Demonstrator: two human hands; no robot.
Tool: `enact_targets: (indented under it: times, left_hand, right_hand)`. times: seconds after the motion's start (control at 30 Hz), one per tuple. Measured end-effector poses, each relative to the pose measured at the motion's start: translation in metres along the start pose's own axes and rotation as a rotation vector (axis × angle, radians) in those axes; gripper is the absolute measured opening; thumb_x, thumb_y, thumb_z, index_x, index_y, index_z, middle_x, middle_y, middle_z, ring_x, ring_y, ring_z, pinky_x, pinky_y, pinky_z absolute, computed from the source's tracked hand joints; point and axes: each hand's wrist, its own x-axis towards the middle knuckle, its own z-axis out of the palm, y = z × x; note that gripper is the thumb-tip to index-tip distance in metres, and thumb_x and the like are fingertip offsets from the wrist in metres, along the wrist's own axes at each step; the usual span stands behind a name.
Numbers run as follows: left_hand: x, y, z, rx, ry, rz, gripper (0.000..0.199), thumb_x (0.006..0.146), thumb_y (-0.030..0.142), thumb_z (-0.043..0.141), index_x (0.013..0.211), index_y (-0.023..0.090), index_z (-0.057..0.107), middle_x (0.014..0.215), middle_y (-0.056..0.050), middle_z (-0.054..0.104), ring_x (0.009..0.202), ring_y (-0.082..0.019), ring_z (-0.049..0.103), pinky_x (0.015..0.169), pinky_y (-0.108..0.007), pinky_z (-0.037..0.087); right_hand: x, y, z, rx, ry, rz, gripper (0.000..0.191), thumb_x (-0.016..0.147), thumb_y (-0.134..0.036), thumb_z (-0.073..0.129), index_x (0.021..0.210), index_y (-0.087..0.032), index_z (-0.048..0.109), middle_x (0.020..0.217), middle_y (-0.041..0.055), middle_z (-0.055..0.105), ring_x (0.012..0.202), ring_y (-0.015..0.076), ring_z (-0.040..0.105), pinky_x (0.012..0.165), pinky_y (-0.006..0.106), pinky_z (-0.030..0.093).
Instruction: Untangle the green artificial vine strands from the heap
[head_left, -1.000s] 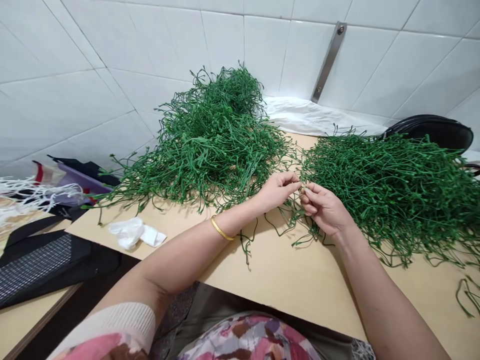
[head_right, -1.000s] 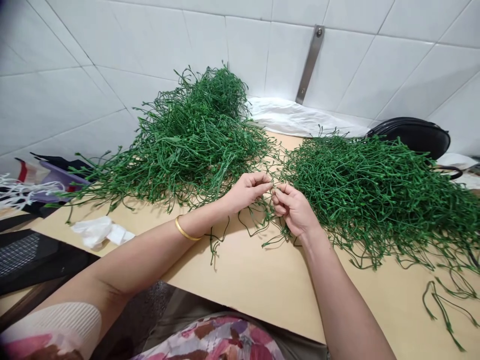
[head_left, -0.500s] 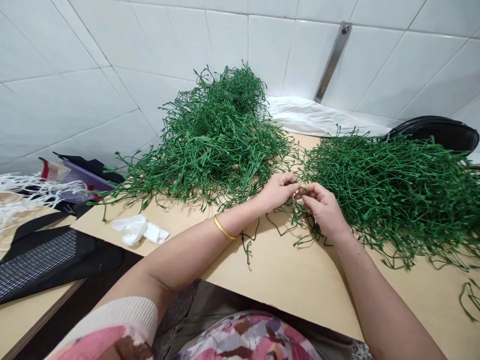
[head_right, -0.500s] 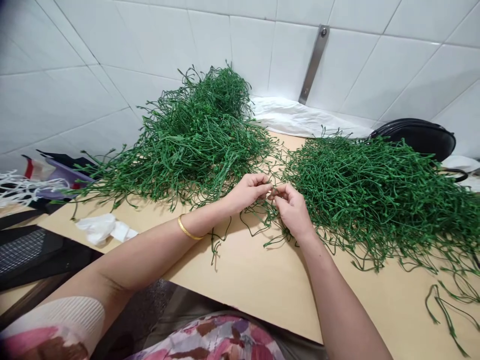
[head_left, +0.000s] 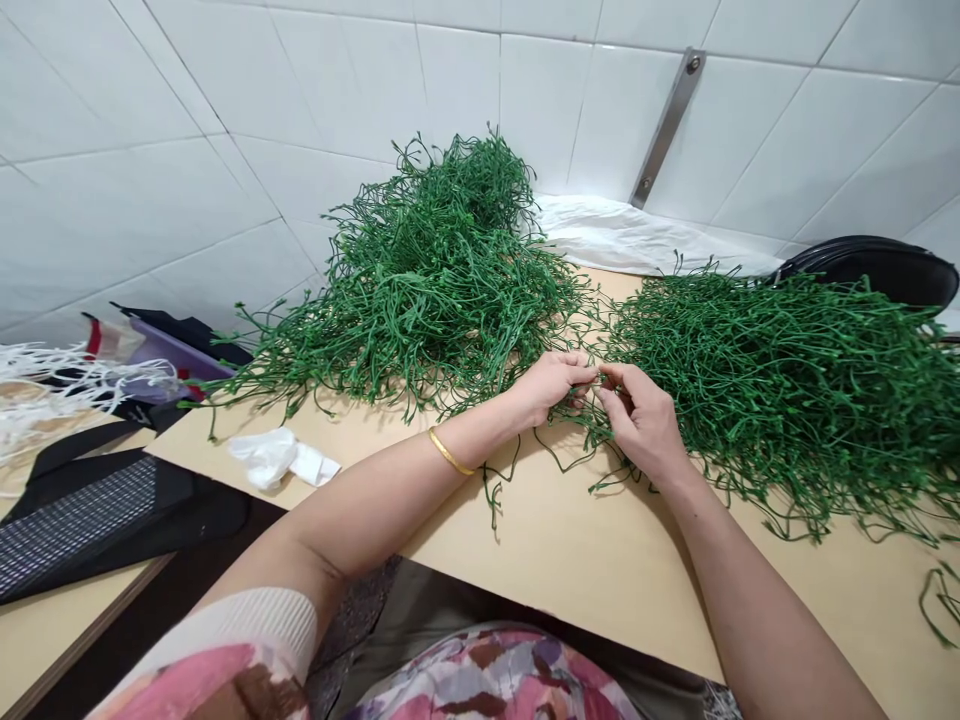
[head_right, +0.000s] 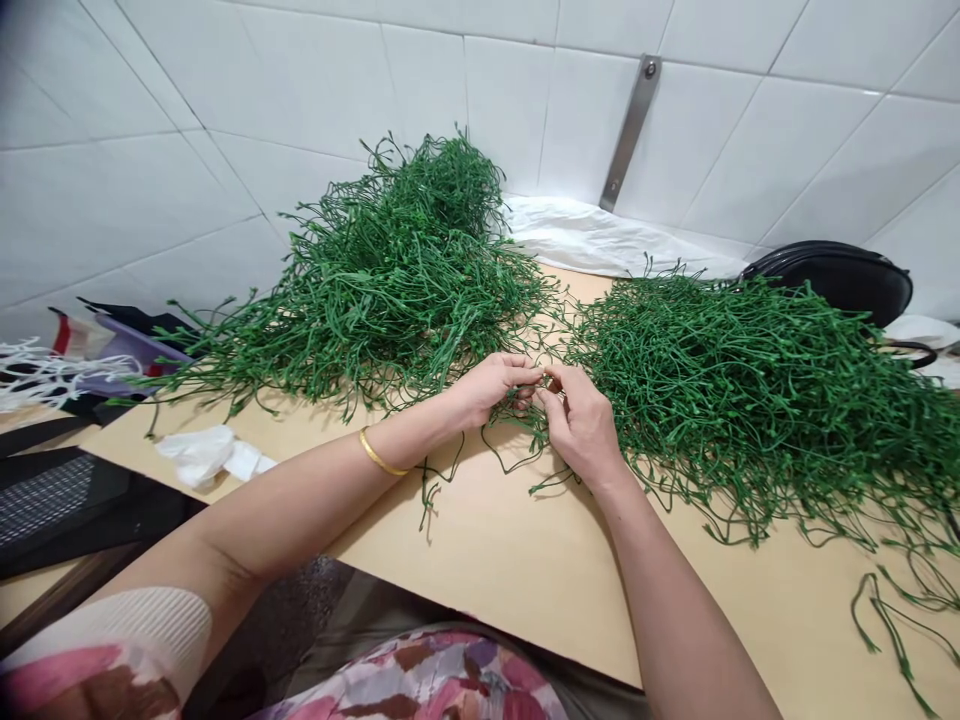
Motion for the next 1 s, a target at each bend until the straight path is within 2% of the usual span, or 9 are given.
enact_targets:
  times: [0.17, 0.33, 0.43, 0.5, 0.57, 0.67, 0.73, 0.87, 1.0]
  left_hand:
    - [0.0, 0.0, -0.001, -0.012, -0.119, -0.053, 0.022, 0.067, 0.018, 0.06, 0.055, 0.015, 0.043, 0.044, 0.004, 0.041, 0.04, -0.005, 0.037, 0.043, -0.019, 0.028]
    - [-0.007, 0.011, -0.001, -0.043, -0.296, 0.015, 0.029, 0.063, 0.023, 0.069, 0.058, 0.015, 0.042, 0.044, 0.008, 0.032, 0.039, -0.002, 0.023, 0.039, -0.017, 0.015]
    - [-0.005, 0.013, -0.005, -0.094, -0.296, 0.042, 0.026, 0.064, 0.023, 0.069, 0.06, 0.014, 0.044, 0.052, 0.006, 0.043, 0.04, -0.001, 0.026, 0.039, -0.017, 0.017]
    - [0.001, 0.011, -0.008, -0.103, -0.2, 0.06, 0.024, 0.065, 0.023, 0.068, 0.061, 0.014, 0.046, 0.058, 0.003, 0.05, 0.042, -0.001, 0.032, 0.04, -0.017, 0.023]
    - [0.008, 0.006, -0.012, -0.097, -0.084, 0.043, 0.021, 0.065, 0.021, 0.067, 0.06, 0.013, 0.048, 0.06, 0.002, 0.052, 0.046, -0.003, 0.04, 0.044, -0.018, 0.031]
    - [0.014, 0.0, -0.015, -0.093, 0.0, 0.019, 0.016, 0.064, 0.019, 0.067, 0.059, 0.012, 0.053, 0.06, 0.0, 0.055, 0.05, -0.005, 0.047, 0.05, -0.02, 0.037]
    - [0.013, -0.001, -0.014, -0.089, -0.004, 0.035, 0.014, 0.063, 0.02, 0.067, 0.06, 0.011, 0.057, 0.061, 0.0, 0.056, 0.051, -0.006, 0.048, 0.051, -0.02, 0.036]
    - [0.008, 0.002, -0.011, -0.082, -0.014, 0.05, 0.016, 0.06, 0.024, 0.07, 0.062, 0.011, 0.06, 0.06, 0.0, 0.057, 0.056, -0.007, 0.05, 0.055, -0.022, 0.037]
    - [0.005, 0.004, -0.007, -0.058, 0.043, 0.061, 0.017, 0.058, 0.024, 0.072, 0.063, 0.011, 0.063, 0.062, 0.0, 0.059, 0.055, -0.007, 0.049, 0.054, -0.022, 0.034]
  right_hand:
    - [0.001, -0.003, -0.002, 0.076, 0.071, 0.065, 0.014, 0.083, -0.023, 0.048, 0.073, -0.018, 0.056, 0.066, -0.0002, 0.054, 0.061, 0.0109, 0.047, 0.06, 0.025, 0.037]
    - [0.007, -0.003, -0.009, 0.627, 0.099, 0.41, 0.024, 0.079, -0.035, 0.053, 0.063, -0.018, 0.048, 0.052, -0.0042, 0.043, 0.048, 0.0074, 0.033, 0.047, 0.022, 0.027]
    - [0.011, -0.001, -0.021, 0.821, 0.194, 0.506, 0.023, 0.076, -0.038, 0.054, 0.067, -0.019, 0.047, 0.048, -0.0072, 0.034, 0.043, 0.0064, 0.024, 0.044, 0.021, 0.023]
    - [0.011, 0.0, -0.027, 0.652, 0.289, 0.464, 0.02, 0.077, -0.038, 0.053, 0.07, -0.019, 0.049, 0.05, -0.0069, 0.033, 0.044, 0.0069, 0.025, 0.045, 0.022, 0.024]
    - [0.009, 0.0, -0.028, 0.27, 0.333, 0.365, 0.016, 0.077, -0.034, 0.053, 0.082, -0.019, 0.055, 0.056, -0.0038, 0.041, 0.05, 0.0095, 0.034, 0.049, 0.024, 0.029]
    - [0.004, -0.001, -0.023, -0.322, 0.294, 0.197, 0.029, 0.074, -0.021, 0.051, 0.102, -0.019, 0.058, 0.085, 0.0065, 0.057, 0.078, 0.0205, 0.048, 0.068, 0.035, 0.037]
    - [0.001, -0.003, -0.02, -0.51, 0.299, 0.117, 0.033, 0.073, -0.015, 0.045, 0.103, -0.019, 0.059, 0.101, 0.0102, 0.057, 0.095, 0.0267, 0.046, 0.078, 0.042, 0.036]
    - [-0.002, -0.011, -0.015, -0.324, 0.311, 0.018, 0.027, 0.079, -0.016, 0.041, 0.097, -0.02, 0.06, 0.094, 0.0088, 0.061, 0.09, 0.0233, 0.052, 0.078, 0.037, 0.039]
    - [-0.003, -0.014, -0.006, -0.088, 0.065, 0.011, 0.017, 0.08, -0.026, 0.048, 0.087, -0.02, 0.061, 0.085, 0.0065, 0.064, 0.079, 0.0198, 0.057, 0.071, 0.033, 0.043]
